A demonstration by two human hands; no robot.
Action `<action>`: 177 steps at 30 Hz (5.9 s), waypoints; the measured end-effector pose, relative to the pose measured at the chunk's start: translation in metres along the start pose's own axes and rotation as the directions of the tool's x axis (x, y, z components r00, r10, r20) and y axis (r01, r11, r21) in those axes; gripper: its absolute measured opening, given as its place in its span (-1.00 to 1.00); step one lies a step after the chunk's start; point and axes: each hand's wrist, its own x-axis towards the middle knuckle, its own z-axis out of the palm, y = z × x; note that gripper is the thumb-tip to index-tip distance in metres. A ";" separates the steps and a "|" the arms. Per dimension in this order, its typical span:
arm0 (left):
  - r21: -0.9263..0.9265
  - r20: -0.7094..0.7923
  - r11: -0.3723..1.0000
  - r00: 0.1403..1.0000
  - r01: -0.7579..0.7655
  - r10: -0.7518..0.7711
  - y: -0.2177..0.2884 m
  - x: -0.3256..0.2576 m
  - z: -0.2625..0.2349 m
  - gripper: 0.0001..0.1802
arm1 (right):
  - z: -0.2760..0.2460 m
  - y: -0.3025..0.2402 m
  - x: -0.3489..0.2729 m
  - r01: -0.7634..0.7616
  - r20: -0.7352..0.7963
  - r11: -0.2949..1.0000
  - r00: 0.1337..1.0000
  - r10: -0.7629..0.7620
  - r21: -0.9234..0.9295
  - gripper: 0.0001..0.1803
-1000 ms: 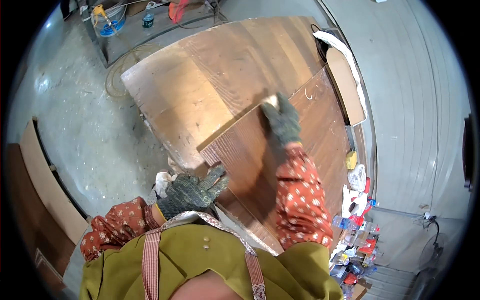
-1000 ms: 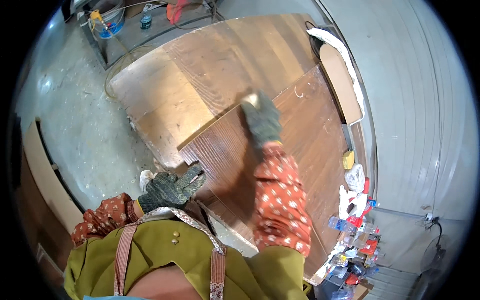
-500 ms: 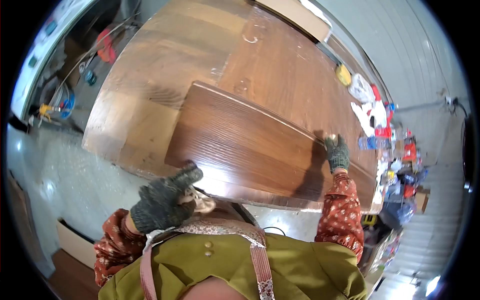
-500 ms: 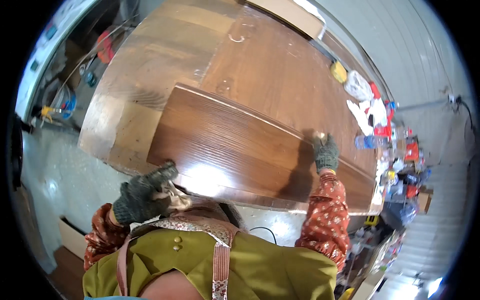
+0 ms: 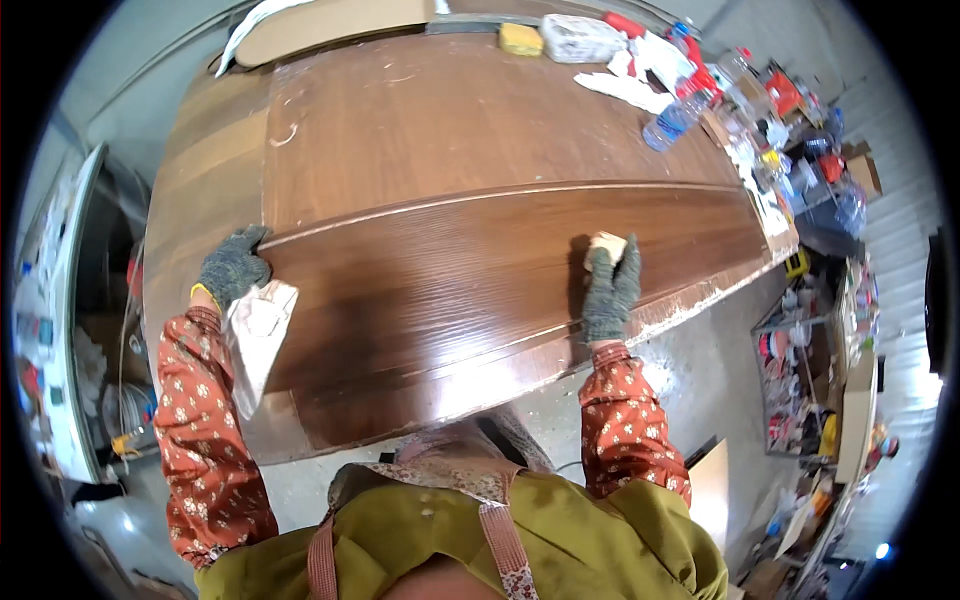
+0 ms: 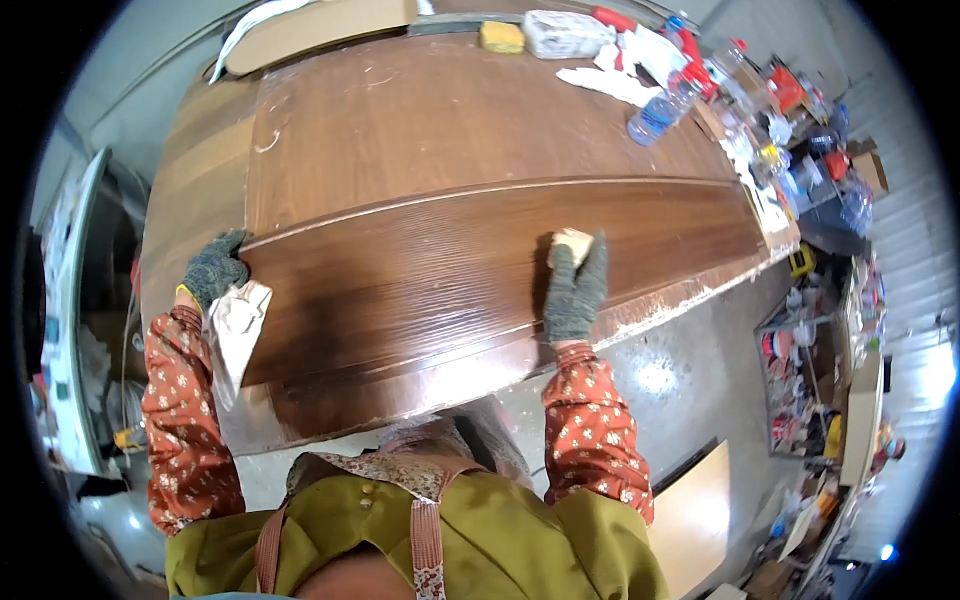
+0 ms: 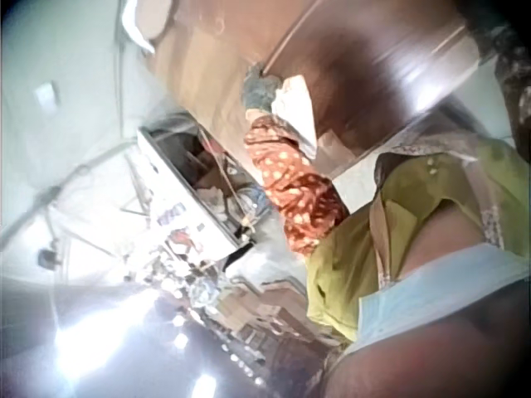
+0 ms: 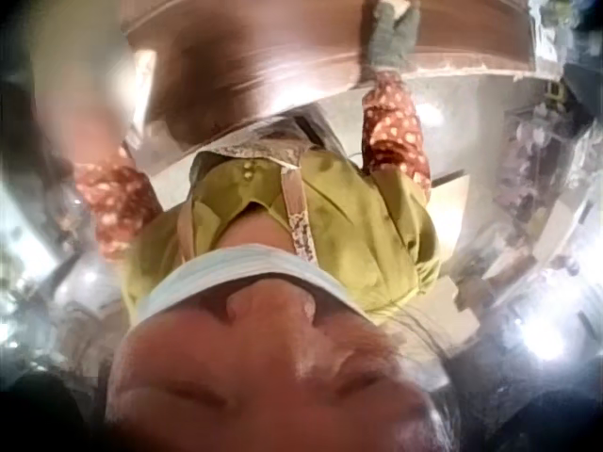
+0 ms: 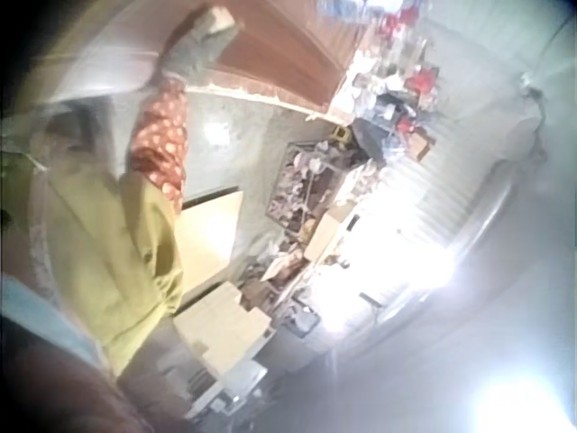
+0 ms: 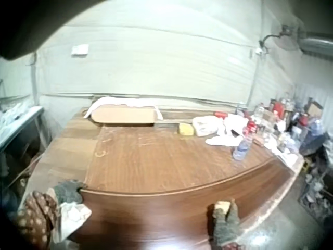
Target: The person polishes wooden boards by rubbing their surfaces and edges with a block and wiping them with a cloth, turning and repositioning the boards on the workbench as they work.
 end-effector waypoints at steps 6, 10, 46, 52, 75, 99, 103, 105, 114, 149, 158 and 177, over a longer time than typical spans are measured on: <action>0.149 0.130 0.974 0.973 0.168 -0.188 -0.016 0.023 -0.014 -0.48 | 0.011 -0.005 0.008 0.080 0.046 0.987 0.996 -0.074 -0.141 -0.29; 0.202 -0.201 0.951 0.960 0.235 -0.195 0.006 0.003 -0.032 -0.54 | 0.005 -0.002 0.031 0.023 0.084 0.980 0.996 -0.040 0.195 -0.32; 0.186 -0.819 0.935 0.478 -0.303 0.318 0.019 -0.144 -0.038 -0.46 | -0.131 -0.082 0.201 0.522 -0.069 0.843 0.843 -0.533 -0.133 -0.40; 0.602 -0.680 0.787 0.604 0.137 0.415 0.093 -0.174 -0.049 -0.45 | -0.120 -0.099 0.194 0.451 0.163 0.851 0.892 -0.422 -0.268 -0.32; 0.581 -0.145 0.671 0.753 -0.460 0.642 0.397 -0.070 -0.040 -0.57 | -0.271 -0.025 0.298 0.578 0.138 0.479 0.721 -0.679 -0.661 -0.51; 0.688 -0.068 0.586 0.766 -0.428 0.639 0.525 -0.035 0.000 -0.47 | -0.299 -0.013 0.340 0.830 0.294 0.401 0.524 -0.800 -0.388 -0.49; 0.729 -0.007 0.528 0.767 -0.436 0.642 0.542 -0.023 0.003 -0.37 | -0.357 0.023 0.409 0.716 0.327 0.545 0.691 -0.645 -0.437 -0.47; 0.781 -0.042 0.475 0.725 -0.405 0.687 0.539 -0.026 0.003 -0.36 | -0.390 0.051 0.457 0.640 0.126 0.514 0.688 -0.715 -0.571 -0.50; 0.701 -0.009 0.666 0.931 -0.254 0.365 0.552 -0.004 -0.003 -0.34 | -0.391 0.097 0.501 0.606 0.097 0.701 0.778 -0.621 -0.377 -0.33; 0.392 -0.424 0.879 0.795 -0.271 0.434 0.567 0.074 0.172 -0.77 | -0.405 0.175 0.453 0.292 0.432 0.784 0.901 -0.034 -0.548 -0.41; 0.467 -0.308 0.849 0.854 -0.249 0.420 0.554 0.094 0.176 -0.69 | -0.456 0.154 0.385 -0.172 -0.075 0.955 0.984 0.159 -0.242 -0.37; 0.451 -0.051 0.794 0.876 -0.408 0.479 0.542 0.099 0.160 -0.47 | -0.331 0.127 0.231 0.128 -0.154 0.669 0.926 -0.346 -0.732 -0.41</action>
